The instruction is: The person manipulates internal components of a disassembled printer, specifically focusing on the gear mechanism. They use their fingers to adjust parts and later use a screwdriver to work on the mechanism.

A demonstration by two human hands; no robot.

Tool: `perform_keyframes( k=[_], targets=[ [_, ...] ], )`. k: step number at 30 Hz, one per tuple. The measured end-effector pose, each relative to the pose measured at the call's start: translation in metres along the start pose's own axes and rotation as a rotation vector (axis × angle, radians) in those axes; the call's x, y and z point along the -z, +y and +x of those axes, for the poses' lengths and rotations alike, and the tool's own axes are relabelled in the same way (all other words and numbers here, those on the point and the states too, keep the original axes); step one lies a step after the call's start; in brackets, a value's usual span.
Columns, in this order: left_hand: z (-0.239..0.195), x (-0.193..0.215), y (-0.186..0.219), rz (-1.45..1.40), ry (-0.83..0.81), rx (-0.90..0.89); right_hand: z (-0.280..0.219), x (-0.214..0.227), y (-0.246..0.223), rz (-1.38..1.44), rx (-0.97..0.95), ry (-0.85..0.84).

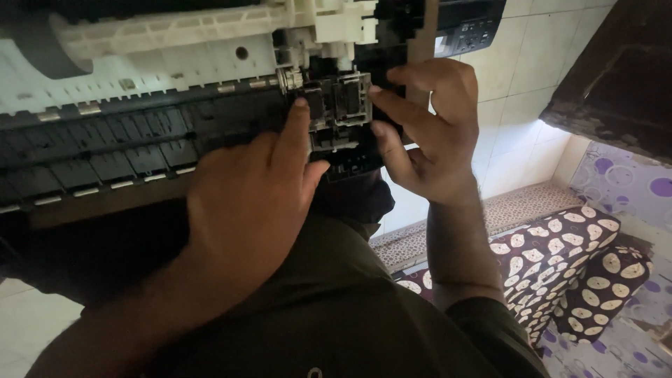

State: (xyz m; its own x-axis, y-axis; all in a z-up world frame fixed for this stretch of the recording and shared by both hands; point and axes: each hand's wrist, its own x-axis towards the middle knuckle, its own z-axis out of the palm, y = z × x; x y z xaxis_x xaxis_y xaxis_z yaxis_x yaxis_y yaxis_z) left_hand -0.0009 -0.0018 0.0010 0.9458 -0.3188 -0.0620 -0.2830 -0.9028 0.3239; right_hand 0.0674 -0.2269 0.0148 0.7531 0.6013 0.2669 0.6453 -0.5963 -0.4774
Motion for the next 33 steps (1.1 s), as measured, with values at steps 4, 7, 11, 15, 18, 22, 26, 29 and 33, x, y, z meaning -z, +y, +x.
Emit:
perform_keyframes(
  k=[4, 7, 11, 15, 18, 22, 26, 29, 33],
  targets=[
    [0.002, 0.001, -0.004, -0.039, -0.039, -0.03, -0.005, 0.0, 0.0, -0.026, -0.011, 0.035],
    [0.0, -0.002, -0.004, -0.06, -0.009, -0.02, -0.009, -0.002, 0.002, -0.008, -0.022, 0.033],
    [-0.001, -0.001, -0.002, -0.101, 0.031, -0.021, -0.008, -0.003, 0.002, -0.023, 0.009, 0.052],
    [0.0, -0.001, -0.001, -0.061, 0.046, -0.007, -0.008, -0.004, 0.003, 0.009, 0.005, 0.082],
    [-0.001, -0.004, -0.001, -0.04, 0.062, -0.031, -0.012, -0.004, 0.008, 0.02, 0.024, 0.082],
    [0.0, -0.001, 0.0, -0.041, 0.077, -0.021, -0.016, -0.007, 0.006, 0.053, -0.038, 0.055],
    [0.0, 0.002, -0.006, -0.046, 0.014, -0.077, -0.022, -0.007, 0.011, 0.026, 0.001, 0.127],
    [-0.006, 0.016, -0.014, -0.198, -0.048, -0.115, -0.026, -0.004, 0.008, 0.021, -0.026, 0.164],
    [-0.026, 0.034, -0.028, -0.191, 0.081, -0.155, -0.027, -0.002, 0.006, 0.006, -0.009, 0.225]
  ],
)
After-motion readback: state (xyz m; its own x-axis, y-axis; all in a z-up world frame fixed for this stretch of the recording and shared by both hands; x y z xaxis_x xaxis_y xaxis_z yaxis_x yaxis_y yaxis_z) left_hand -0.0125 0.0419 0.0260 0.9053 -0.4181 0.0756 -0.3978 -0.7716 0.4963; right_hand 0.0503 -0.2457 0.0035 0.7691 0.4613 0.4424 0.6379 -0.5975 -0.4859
